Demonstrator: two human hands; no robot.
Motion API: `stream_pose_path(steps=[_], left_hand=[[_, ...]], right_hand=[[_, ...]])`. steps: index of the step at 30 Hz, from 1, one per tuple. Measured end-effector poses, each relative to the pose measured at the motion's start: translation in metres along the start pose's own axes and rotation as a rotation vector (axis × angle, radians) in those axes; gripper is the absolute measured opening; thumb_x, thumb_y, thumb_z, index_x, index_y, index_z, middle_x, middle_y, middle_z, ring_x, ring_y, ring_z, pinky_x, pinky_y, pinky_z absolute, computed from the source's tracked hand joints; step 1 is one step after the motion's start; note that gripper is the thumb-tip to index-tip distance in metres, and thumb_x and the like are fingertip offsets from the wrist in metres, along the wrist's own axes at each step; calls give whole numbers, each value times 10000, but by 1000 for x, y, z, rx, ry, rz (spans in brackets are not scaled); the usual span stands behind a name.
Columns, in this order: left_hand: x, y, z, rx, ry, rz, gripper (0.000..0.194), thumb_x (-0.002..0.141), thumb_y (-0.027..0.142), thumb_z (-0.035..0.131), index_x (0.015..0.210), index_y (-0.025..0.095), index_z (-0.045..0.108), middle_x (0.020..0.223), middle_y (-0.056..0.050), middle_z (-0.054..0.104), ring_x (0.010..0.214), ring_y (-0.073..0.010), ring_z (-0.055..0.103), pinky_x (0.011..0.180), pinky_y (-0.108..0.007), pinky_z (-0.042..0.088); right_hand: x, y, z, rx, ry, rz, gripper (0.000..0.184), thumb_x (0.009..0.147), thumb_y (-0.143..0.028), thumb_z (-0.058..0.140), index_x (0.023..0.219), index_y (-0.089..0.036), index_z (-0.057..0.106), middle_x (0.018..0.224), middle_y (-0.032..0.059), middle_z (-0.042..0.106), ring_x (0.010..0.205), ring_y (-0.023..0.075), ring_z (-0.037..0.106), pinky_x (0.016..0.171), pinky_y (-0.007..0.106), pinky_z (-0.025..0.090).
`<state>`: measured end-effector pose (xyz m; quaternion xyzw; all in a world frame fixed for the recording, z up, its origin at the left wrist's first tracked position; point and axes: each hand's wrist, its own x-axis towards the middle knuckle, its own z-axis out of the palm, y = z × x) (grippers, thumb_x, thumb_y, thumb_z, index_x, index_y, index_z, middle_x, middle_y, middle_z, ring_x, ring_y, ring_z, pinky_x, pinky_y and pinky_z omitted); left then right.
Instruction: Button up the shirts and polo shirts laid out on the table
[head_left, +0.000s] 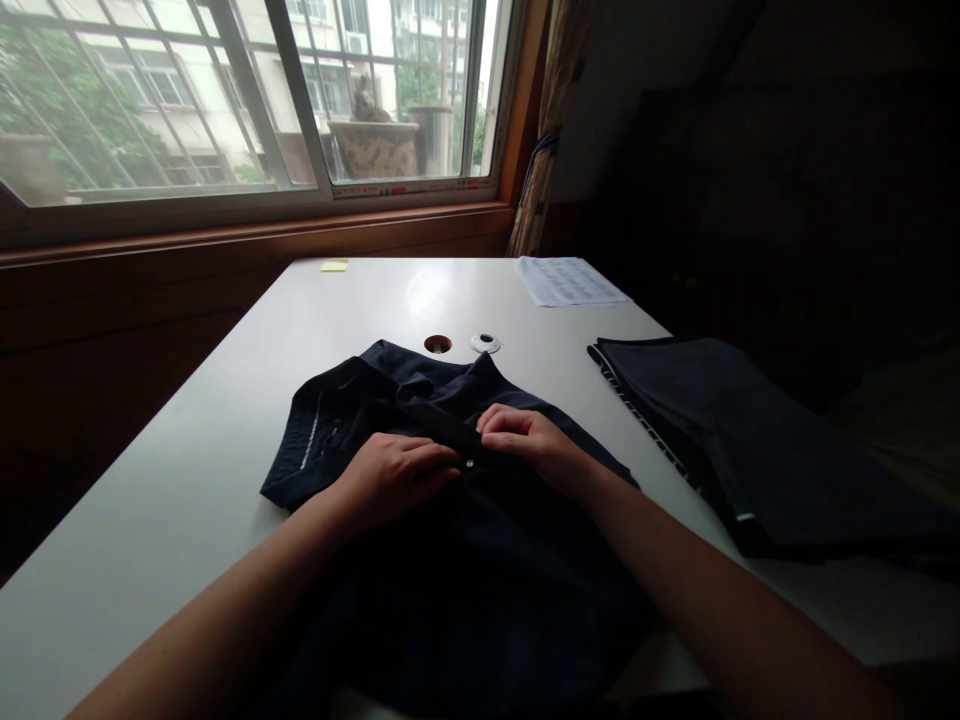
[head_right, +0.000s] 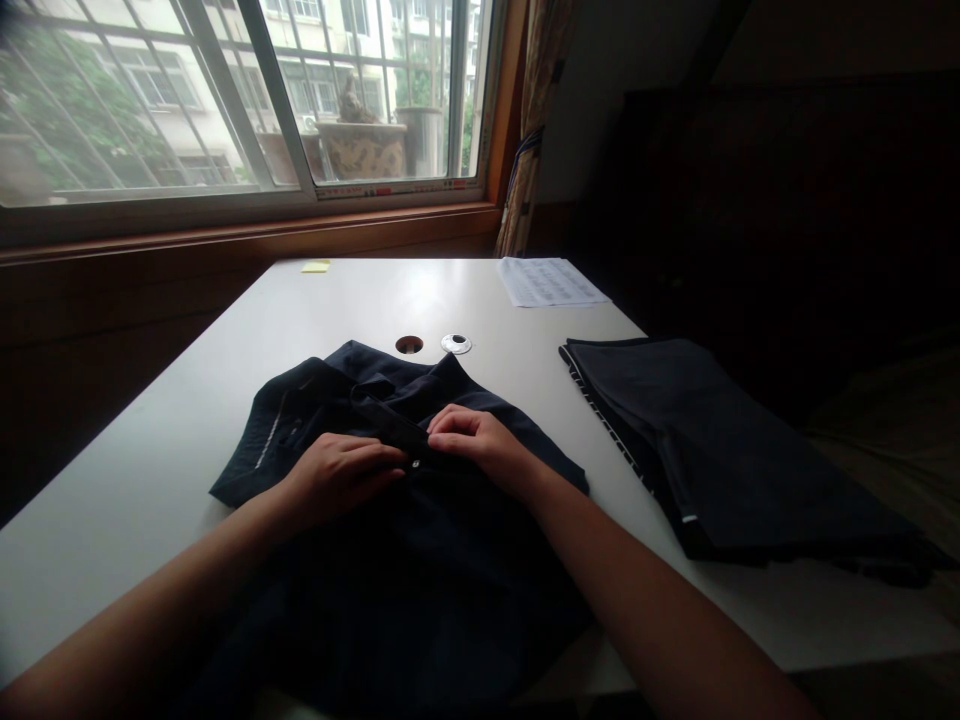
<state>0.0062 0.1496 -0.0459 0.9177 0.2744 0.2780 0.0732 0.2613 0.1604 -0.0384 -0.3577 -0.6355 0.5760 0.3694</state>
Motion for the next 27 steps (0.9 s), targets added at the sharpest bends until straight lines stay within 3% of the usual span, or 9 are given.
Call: stream_pose_path(steps=[17, 22, 27], left_hand=[[1, -1, -2, -60, -85, -76, 293, 909, 466, 646, 1001, 190, 674, 920, -29, 730, 782, -161, 695, 660, -246, 499], [2, -2, -4, -138, -91, -53, 227, 928, 405, 632, 949, 183, 678, 870, -34, 657, 719, -132, 621, 613, -230, 465], [4, -1, -5, -235, -65, -34, 151, 949, 305, 614, 914, 173, 678, 857, -38, 632, 742, -127, 605, 644, -220, 470]], right_hand=[[1, -3, 1, -214, -36, -75, 197, 861, -368, 702, 784, -187, 700, 954, 40, 632, 914, 193, 596, 852, 329, 457], [0, -3, 3, -262, -42, -118, 202, 862, -381, 700, 789, -193, 693, 954, 47, 633, 918, 205, 600, 869, 354, 466], [-3, -1, 6, -233, -38, -136, 159, 853, -354, 715, 931, -221, 678, 983, 36, 614, 888, 187, 590, 833, 338, 485]])
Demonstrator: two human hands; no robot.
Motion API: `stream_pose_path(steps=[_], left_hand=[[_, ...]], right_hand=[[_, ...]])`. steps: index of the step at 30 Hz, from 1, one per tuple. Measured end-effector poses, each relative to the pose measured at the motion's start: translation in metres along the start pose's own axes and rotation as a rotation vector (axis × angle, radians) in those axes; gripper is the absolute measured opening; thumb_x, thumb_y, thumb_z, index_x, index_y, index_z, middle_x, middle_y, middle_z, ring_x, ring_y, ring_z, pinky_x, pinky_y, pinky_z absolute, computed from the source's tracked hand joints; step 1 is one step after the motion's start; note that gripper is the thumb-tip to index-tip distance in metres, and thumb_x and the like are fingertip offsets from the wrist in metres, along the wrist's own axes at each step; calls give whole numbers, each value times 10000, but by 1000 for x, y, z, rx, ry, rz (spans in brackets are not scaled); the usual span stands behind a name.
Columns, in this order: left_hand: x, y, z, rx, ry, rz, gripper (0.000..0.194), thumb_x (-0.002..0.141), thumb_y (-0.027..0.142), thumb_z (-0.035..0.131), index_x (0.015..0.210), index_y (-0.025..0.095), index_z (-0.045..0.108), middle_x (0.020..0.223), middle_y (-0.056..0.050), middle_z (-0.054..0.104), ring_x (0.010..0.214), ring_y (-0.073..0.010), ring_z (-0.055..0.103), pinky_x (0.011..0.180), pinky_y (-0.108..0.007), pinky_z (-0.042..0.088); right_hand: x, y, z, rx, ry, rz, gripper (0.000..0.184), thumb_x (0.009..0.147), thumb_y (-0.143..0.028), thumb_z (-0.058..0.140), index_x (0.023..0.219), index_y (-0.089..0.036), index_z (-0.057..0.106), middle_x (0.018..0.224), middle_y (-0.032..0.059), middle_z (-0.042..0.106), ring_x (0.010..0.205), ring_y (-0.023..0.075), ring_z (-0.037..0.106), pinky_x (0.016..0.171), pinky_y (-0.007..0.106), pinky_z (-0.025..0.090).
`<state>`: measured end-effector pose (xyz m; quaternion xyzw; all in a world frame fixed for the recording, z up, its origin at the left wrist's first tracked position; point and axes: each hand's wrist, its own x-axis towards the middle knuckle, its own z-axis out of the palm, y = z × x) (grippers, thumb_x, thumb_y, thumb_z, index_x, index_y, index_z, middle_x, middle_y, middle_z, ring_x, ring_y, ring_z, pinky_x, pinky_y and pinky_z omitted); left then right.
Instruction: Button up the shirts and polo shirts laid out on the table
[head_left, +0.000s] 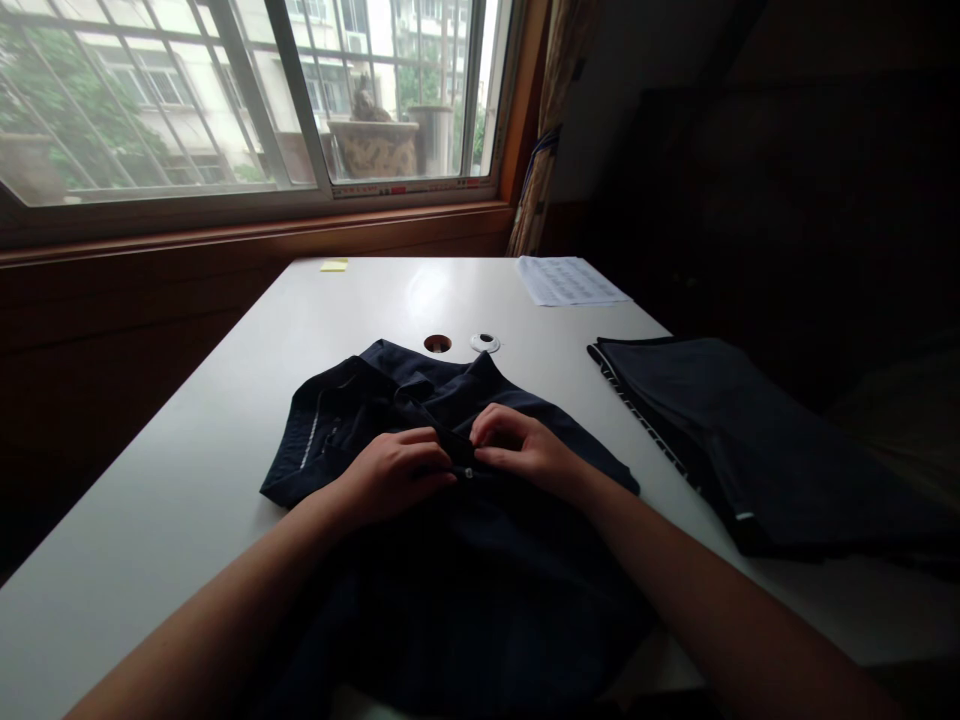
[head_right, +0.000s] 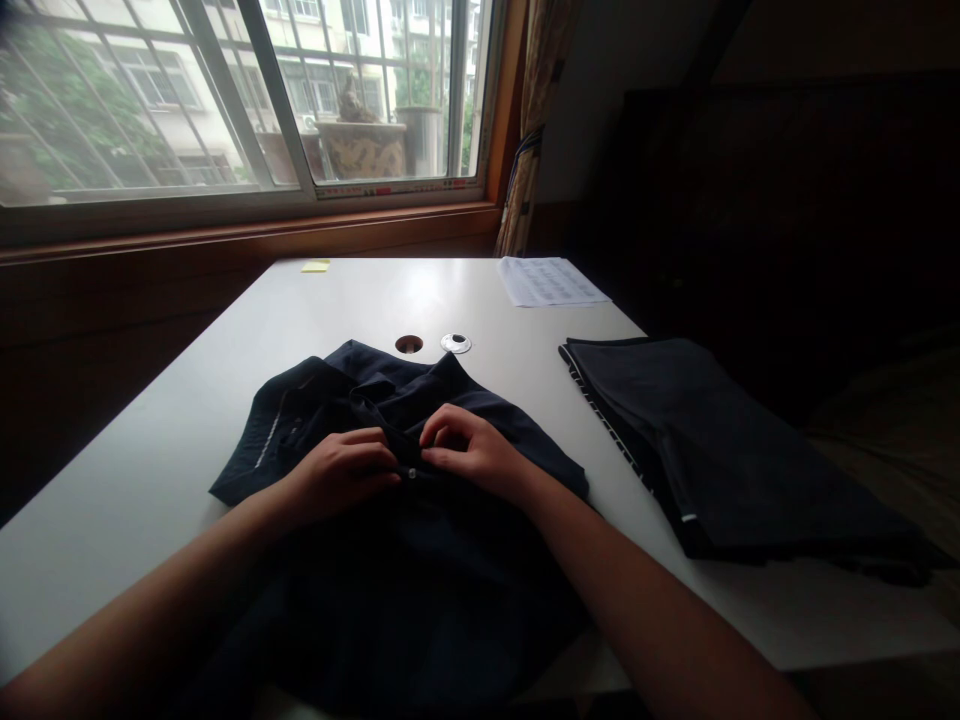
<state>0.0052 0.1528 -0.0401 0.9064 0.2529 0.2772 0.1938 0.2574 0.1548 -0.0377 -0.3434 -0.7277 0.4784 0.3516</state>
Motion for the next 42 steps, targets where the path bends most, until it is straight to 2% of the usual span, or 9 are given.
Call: stream_pose_path(steps=[4, 9, 14, 22, 29, 35, 37, 39, 42], left_hand=[[0, 0, 1, -2, 10, 8, 133, 945, 281, 620, 901, 167, 671, 847, -36, 630, 730, -124, 599, 632, -216, 460], [1, 0, 1, 31, 10, -13, 139, 944, 286, 619, 892, 170, 675, 844, -33, 635, 721, -120, 603, 621, -208, 460], [0, 0, 1, 50, 6, -27, 162, 950, 304, 610, 890, 171, 681, 847, -32, 637, 715, -117, 607, 624, -207, 466], [-2, -2, 2, 64, 2, -10, 161, 957, 303, 593, 901, 177, 675, 851, -32, 634, 729, -122, 608, 632, -211, 468], [0, 0, 1, 62, 19, -7, 139, 943, 286, 612, 879, 172, 659, 847, -29, 635, 701, -115, 599, 609, -206, 455], [0, 2, -2, 41, 51, 11, 119, 939, 260, 598, 886, 174, 662, 818, -28, 629, 679, -109, 596, 599, -198, 468], [0, 2, -1, 43, 62, 10, 113, 932, 252, 600, 879, 176, 663, 814, -27, 627, 672, -109, 595, 593, -198, 467], [-1, 2, -1, 42, 67, 7, 104, 926, 244, 602, 875, 177, 662, 817, -30, 627, 676, -111, 594, 593, -200, 467], [0, 2, -2, 38, 73, 17, 101, 925, 234, 598, 866, 174, 654, 802, -34, 620, 689, -122, 584, 601, -213, 463]], right_hand=[[-2, -4, 0, -13, -42, -78, 96, 879, -308, 685, 926, -226, 708, 1022, 43, 587, 920, 189, 589, 830, 335, 481], [-2, -11, -2, -126, -127, -133, 151, 857, -339, 724, 959, -230, 744, 1018, 47, 593, 976, 203, 587, 897, 355, 468], [-1, -11, 0, -155, -126, -152, 210, 820, -372, 766, 979, -237, 744, 1019, 47, 602, 987, 209, 590, 929, 368, 467], [0, -8, 2, -160, -103, -162, 151, 833, -342, 749, 942, -239, 738, 987, 45, 609, 943, 205, 598, 881, 366, 480], [0, -9, -1, -103, -76, -108, 140, 828, -347, 750, 846, -213, 710, 984, 46, 617, 929, 198, 596, 850, 345, 476], [-2, -5, -20, 80, -180, 200, 333, 812, -384, 756, 1076, -220, 636, 918, 9, 652, 799, 148, 598, 715, 277, 473], [-3, -7, -29, 48, -278, 241, 364, 796, -390, 765, 1095, -220, 645, 903, 4, 663, 804, 153, 605, 702, 268, 469], [-3, -10, -37, -67, -349, 216, 273, 813, -398, 740, 1004, -207, 699, 893, 12, 674, 822, 169, 613, 720, 280, 467], [-3, -14, -46, -209, -354, 158, 210, 835, -402, 707, 883, -200, 733, 880, 20, 687, 836, 190, 618, 752, 302, 460]])
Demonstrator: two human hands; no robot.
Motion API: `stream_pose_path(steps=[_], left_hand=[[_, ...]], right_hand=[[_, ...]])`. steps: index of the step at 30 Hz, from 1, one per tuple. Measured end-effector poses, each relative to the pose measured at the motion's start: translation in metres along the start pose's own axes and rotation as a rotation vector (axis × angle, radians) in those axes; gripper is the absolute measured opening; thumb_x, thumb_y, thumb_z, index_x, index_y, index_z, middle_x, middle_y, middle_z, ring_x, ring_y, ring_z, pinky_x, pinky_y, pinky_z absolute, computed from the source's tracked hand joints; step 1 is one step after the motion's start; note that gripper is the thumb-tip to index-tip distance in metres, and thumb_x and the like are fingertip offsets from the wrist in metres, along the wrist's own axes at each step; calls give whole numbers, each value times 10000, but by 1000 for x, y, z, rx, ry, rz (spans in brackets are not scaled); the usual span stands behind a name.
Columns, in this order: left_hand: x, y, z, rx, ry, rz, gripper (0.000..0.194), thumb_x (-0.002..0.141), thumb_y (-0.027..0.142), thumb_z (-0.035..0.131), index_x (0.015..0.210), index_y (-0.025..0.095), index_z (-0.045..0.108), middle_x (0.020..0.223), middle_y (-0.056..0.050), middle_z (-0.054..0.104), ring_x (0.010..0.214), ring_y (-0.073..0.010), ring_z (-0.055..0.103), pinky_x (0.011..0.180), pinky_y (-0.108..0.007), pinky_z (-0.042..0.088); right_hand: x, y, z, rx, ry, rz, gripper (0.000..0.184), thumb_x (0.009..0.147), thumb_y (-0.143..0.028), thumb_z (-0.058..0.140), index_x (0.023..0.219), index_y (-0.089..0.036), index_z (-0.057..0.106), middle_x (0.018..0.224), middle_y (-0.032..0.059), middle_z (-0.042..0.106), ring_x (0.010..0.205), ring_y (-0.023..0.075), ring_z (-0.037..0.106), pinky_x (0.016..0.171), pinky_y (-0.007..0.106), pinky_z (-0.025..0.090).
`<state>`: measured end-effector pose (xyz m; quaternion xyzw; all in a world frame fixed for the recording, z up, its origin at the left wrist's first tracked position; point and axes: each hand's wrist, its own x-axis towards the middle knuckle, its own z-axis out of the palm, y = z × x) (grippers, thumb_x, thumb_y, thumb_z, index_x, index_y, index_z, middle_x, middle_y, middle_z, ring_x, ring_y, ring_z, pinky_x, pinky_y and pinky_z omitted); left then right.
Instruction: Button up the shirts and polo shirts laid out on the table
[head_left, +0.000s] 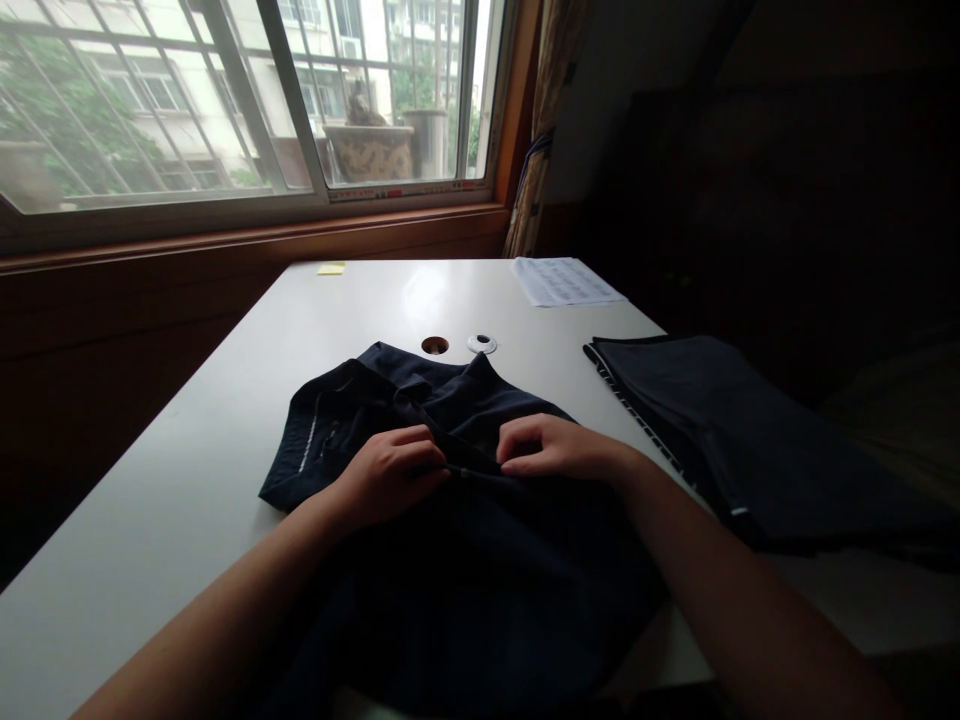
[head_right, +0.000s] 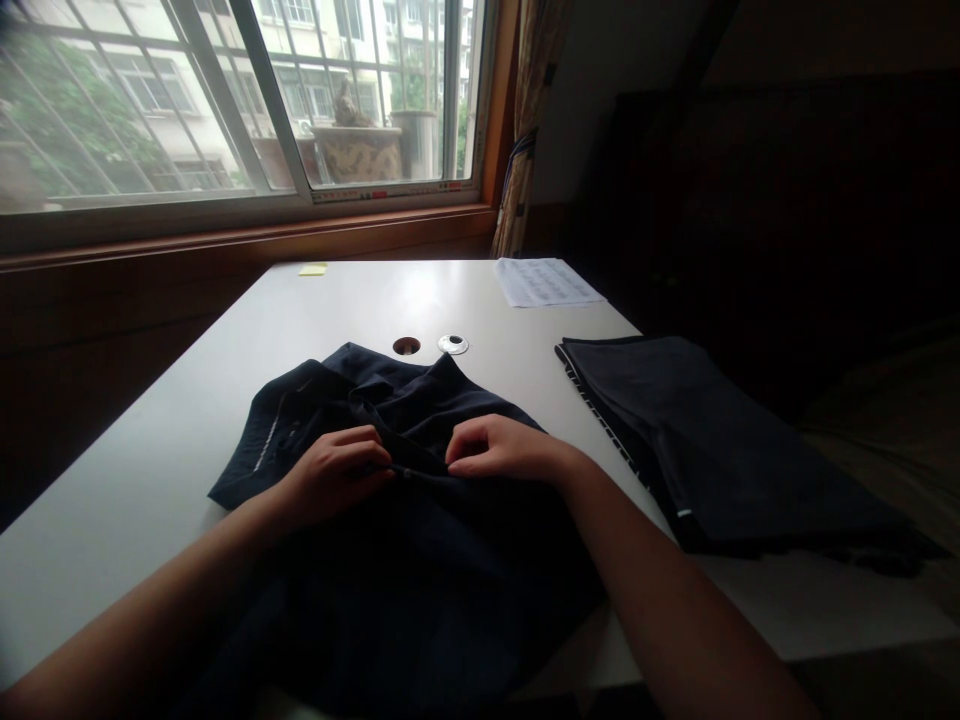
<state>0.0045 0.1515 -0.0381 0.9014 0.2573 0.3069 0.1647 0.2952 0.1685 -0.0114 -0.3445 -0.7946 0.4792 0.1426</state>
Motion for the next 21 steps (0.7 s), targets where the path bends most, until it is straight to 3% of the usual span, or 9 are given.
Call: stream_pose_path(steps=[5, 10, 17, 21], left_hand=[[1, 3, -5, -42, -22, 16, 86, 921, 225, 596, 869, 170, 638, 822, -47, 609, 751, -148, 573, 668, -255, 473], [-1, 6, -9, -112, -43, -19, 67, 922, 205, 587, 882, 165, 622, 841, -45, 599, 716, -133, 559, 644, -251, 465], [-1, 5, -10, -166, 35, -64, 49, 937, 195, 577, 911, 164, 604, 863, -43, 570, 748, -138, 556, 667, -256, 450], [-1, 5, -12, -197, 98, -117, 72, 959, 197, 544, 916, 162, 589, 869, -35, 546, 745, -134, 531, 670, -255, 424]], right_hand=[[-4, 0, -6, 65, 121, 74, 212, 848, -406, 689, 888, -198, 704, 859, 10, 668, 787, 169, 589, 696, 279, 430], [-5, 6, -9, 232, 291, 148, 259, 849, -438, 685, 919, -191, 651, 726, -23, 579, 610, 115, 483, 564, 257, 348], [-2, 11, -12, 400, 530, 65, 318, 810, -476, 727, 897, -189, 621, 705, -16, 577, 629, 126, 496, 605, 276, 381], [0, 13, -10, 378, 573, 46, 322, 823, -485, 719, 909, -188, 631, 707, -10, 600, 647, 134, 520, 627, 279, 403]])
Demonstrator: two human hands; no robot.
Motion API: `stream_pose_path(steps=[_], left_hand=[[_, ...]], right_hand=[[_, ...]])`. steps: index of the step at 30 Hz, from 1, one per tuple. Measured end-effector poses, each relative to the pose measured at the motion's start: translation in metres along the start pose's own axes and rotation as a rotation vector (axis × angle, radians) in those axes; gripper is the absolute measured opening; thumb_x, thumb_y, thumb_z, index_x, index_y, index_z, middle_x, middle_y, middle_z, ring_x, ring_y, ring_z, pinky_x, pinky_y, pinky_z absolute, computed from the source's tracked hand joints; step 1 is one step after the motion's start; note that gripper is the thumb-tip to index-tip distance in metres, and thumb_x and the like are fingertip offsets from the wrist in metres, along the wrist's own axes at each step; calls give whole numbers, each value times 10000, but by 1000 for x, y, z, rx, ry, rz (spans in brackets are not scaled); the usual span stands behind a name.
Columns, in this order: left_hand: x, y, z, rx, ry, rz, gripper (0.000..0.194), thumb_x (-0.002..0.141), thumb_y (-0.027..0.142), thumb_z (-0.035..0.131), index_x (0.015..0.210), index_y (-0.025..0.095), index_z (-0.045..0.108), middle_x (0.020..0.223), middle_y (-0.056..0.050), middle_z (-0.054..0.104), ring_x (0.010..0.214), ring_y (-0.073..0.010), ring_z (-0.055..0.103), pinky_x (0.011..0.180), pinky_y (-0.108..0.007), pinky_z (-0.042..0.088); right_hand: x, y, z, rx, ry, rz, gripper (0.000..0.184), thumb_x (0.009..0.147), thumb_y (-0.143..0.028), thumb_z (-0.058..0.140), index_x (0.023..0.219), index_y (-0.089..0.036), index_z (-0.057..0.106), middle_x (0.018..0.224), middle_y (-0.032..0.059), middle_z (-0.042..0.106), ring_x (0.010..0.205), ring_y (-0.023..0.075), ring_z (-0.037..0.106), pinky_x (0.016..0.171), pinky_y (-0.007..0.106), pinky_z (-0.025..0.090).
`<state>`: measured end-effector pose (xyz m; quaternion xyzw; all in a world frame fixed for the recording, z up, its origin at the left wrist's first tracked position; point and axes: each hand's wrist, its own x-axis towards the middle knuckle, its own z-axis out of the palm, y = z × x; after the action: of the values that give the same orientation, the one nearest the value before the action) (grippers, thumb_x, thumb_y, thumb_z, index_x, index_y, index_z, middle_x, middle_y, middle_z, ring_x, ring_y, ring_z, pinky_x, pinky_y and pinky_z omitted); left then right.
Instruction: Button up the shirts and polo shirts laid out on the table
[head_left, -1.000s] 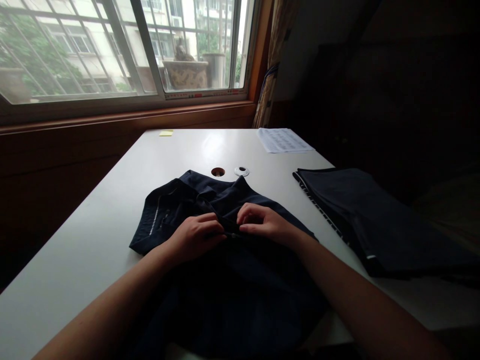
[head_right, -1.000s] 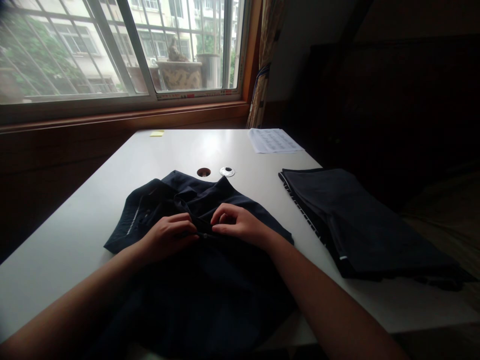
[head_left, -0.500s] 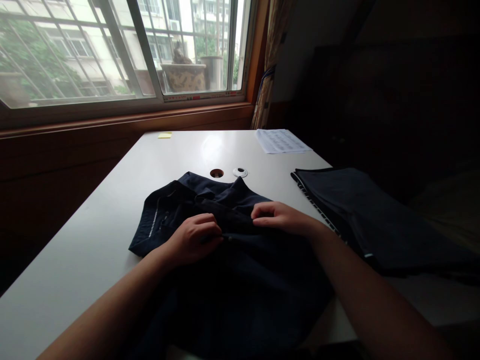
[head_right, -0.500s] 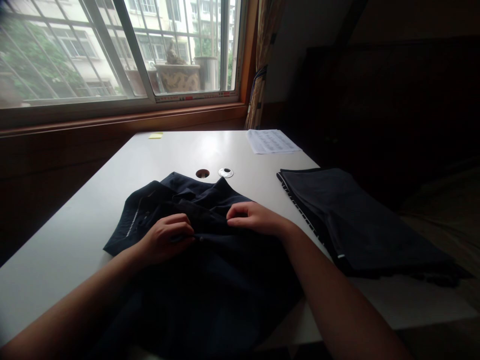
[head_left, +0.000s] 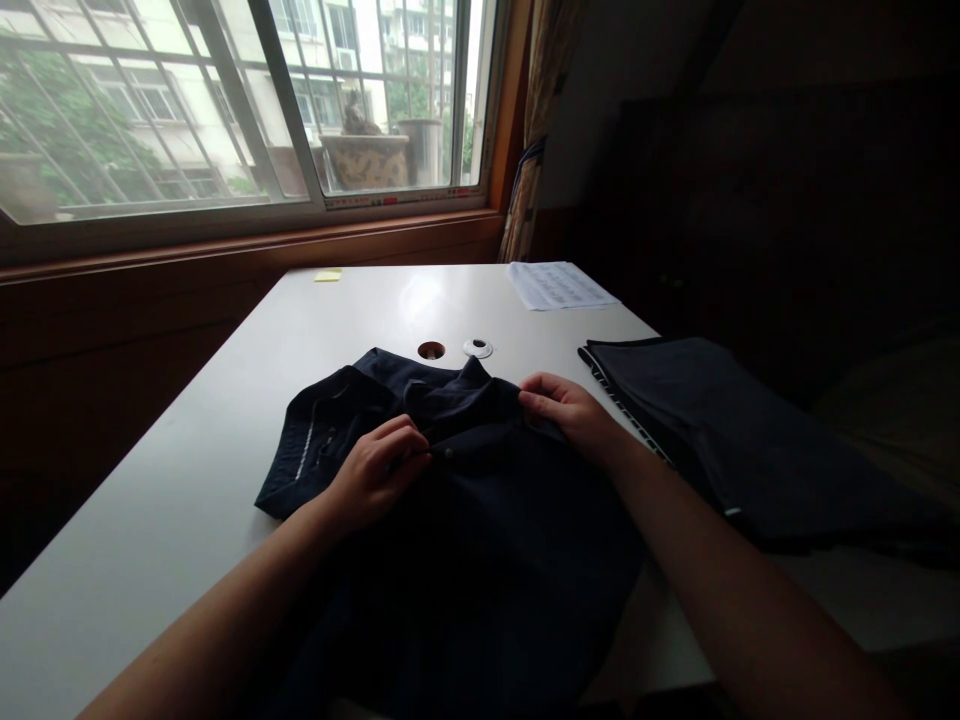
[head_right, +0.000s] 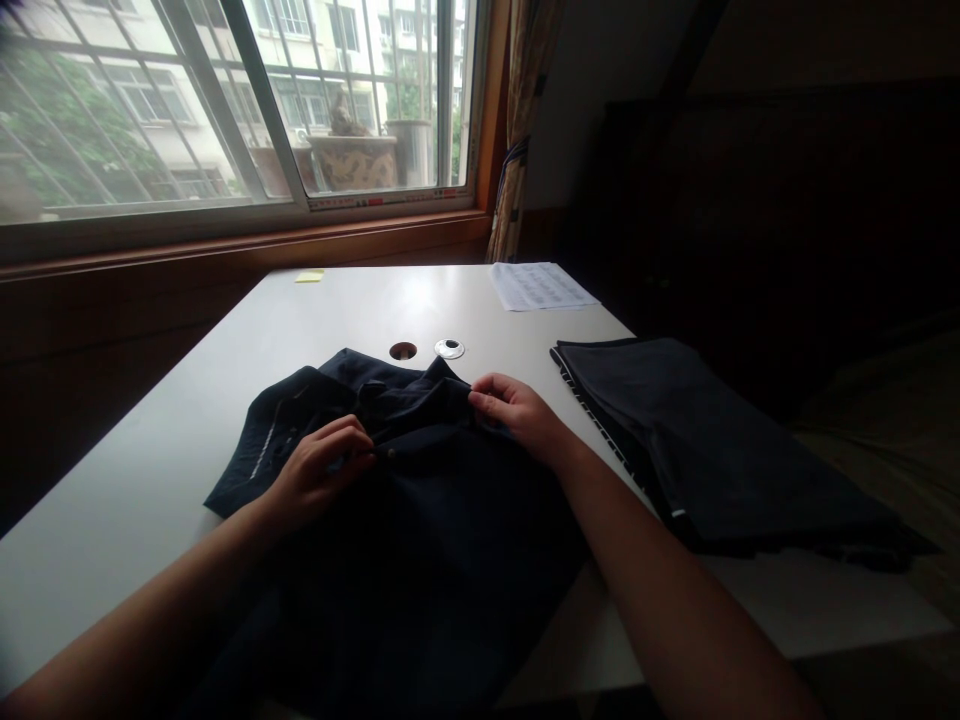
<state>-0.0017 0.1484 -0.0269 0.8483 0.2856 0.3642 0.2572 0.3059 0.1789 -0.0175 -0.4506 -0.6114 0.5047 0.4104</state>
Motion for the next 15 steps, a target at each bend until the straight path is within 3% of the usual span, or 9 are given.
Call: stream_pose_path(steps=[7, 15], left_hand=[[0, 4, -7, -21, 98, -79, 143, 959, 217, 529, 825, 167, 540, 780, -7, 499, 701, -136, 479, 643, -267, 369], [-3, 0, -5, 16, 57, -37, 113, 919, 224, 579, 833, 151, 580, 742, -9, 568, 662, -126, 524, 636, -255, 404]], right_hand=[[1, 5, 6, -4, -37, -2, 328, 822, -505, 727, 902, -202, 631, 711, -12, 613, 671, 142, 539, 675, 289, 425], [1, 4, 7, 0, -14, 12, 345, 810, -526, 732, 877, -201, 640, 705, -25, 567, 640, 124, 490, 627, 267, 390]])
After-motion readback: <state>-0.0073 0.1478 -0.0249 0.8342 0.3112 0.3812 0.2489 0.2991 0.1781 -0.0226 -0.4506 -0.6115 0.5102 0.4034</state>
